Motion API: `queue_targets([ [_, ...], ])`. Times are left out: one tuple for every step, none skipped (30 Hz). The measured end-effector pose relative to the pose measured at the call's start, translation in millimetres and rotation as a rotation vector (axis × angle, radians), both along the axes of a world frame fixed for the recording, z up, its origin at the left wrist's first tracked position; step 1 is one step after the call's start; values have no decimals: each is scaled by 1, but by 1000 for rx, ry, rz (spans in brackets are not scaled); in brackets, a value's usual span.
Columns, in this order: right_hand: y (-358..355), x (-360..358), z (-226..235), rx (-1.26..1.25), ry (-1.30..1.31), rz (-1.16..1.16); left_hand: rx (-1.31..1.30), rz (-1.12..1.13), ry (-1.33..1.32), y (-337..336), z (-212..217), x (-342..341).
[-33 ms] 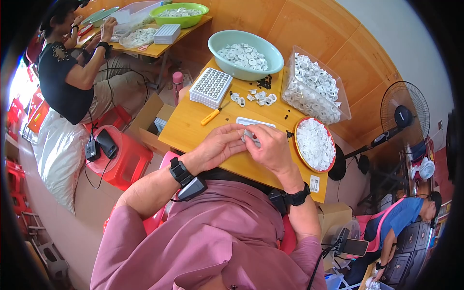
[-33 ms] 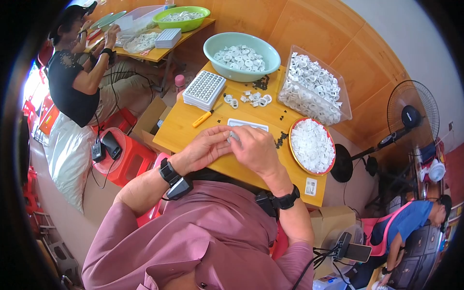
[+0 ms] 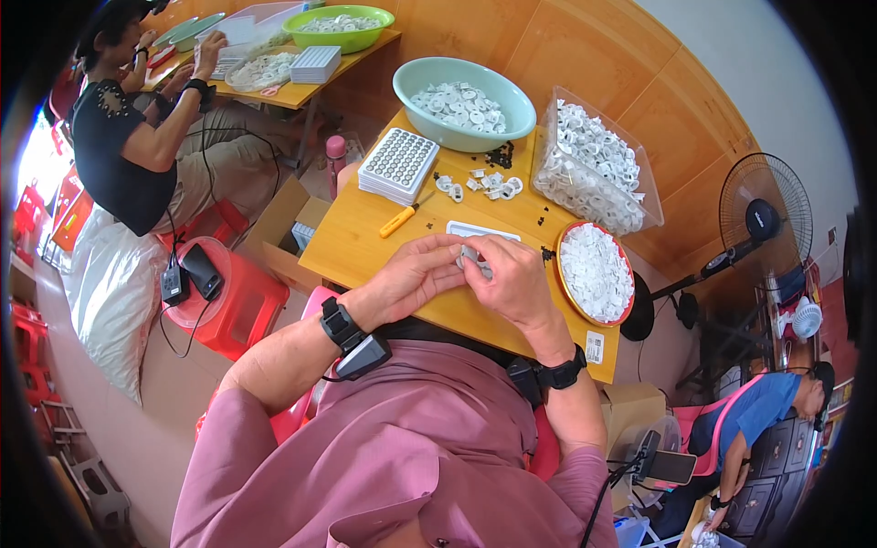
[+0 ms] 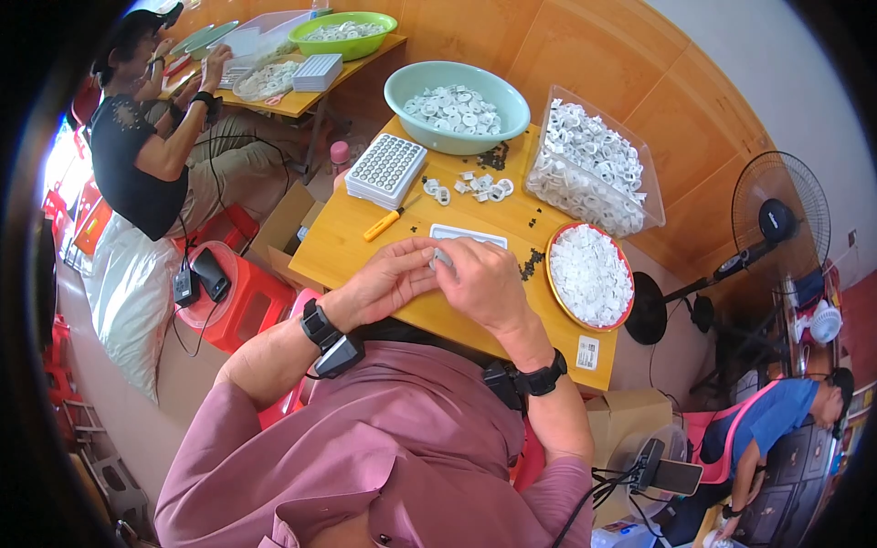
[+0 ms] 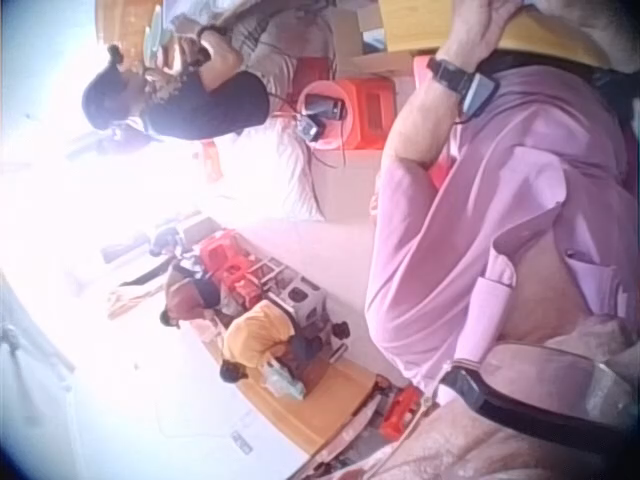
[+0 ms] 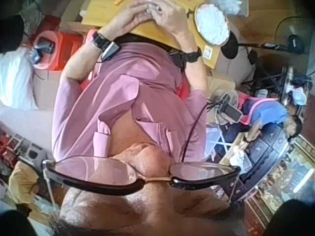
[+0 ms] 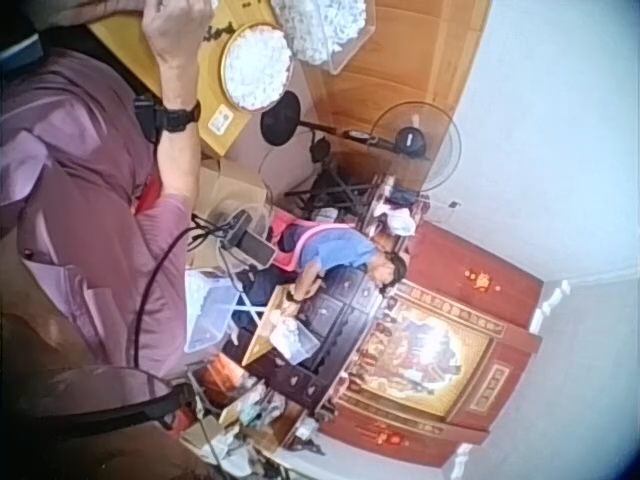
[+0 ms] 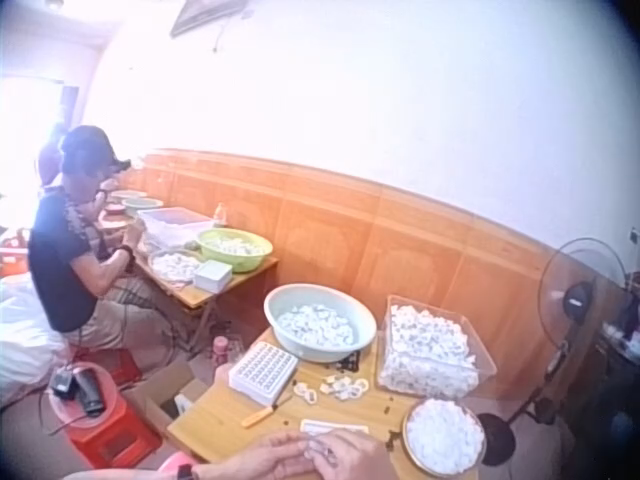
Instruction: Manually assemble small white plastic components and black inserts into a clear plastic tray.
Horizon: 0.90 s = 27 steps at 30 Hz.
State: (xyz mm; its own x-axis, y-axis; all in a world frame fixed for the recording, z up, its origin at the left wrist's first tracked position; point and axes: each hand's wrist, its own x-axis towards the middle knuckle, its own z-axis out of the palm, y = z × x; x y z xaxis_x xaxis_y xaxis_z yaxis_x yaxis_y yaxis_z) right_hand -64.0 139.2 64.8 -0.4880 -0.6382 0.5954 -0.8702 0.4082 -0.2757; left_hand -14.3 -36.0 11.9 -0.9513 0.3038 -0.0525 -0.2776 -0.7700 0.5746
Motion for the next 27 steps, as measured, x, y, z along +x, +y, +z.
queue_targets([
  [1,0,1,9,8,9,10,-6,0,0,1,0],
  [1,0,1,18,17,18,21,-13,0,0,1,1],
  [1,0,2,18,17,18,21,-13,0,0,0,0],
  [1,0,2,20,28,18,22,-14,2,0,-1,0],
  [1,0,2,21,39,19,23,-14,4,0,-1,0],
  [0,0,1,21,39,20,23,-14,4,0,-1,1],
  [0,0,0,23,66,20,20,-12,1,0,-1,1],
  [0,0,-1,25,94,21,17,-11,-1,0,-1,1],
  [-1,0,-1,25,93,21,17,-11,-2,1,-1,1],
  [-1,0,-1,2,106,31,14,-5,-1,1,-1,2],
  [-1,0,-2,-21,119,40,12,1,-1,2,-1,2],
  [-1,1,-2,-21,118,40,11,1,-2,2,-2,2],
  [-2,2,-1,-23,136,38,21,-3,10,1,-3,1],
  [-2,3,-1,-24,154,36,30,-7,22,1,-4,1],
  [-3,3,-1,-25,154,35,29,-7,22,1,-5,2],
  [-2,4,0,-25,170,34,33,-8,19,1,-2,3],
  [-2,4,0,-25,186,34,38,-9,16,2,-1,3],
  [-2,4,-1,-25,186,32,38,-11,16,3,-1,3],
  [-2,4,-3,-21,185,25,48,-11,21,3,-2,3],
  [-2,4,-4,-16,184,18,59,-11,26,3,-2,3],
  [-2,3,-5,-16,185,19,59,-10,27,3,-4,2],
  [-2,2,-7,-51,139,18,61,29,20,4,-4,1],
  [-3,2,-8,-85,93,17,64,69,13,5,-5,1],
  [-3,1,-8,-84,95,20,65,71,16,5,-4,1],
  [-3,0,-7,-120,24,42,47,102,26,5,-1,2],
  [-4,-1,-6,-155,-47,65,29,133,36,4,2,2],
  [-4,-2,-5,-153,-42,70,31,138,41,4,2,1],
])
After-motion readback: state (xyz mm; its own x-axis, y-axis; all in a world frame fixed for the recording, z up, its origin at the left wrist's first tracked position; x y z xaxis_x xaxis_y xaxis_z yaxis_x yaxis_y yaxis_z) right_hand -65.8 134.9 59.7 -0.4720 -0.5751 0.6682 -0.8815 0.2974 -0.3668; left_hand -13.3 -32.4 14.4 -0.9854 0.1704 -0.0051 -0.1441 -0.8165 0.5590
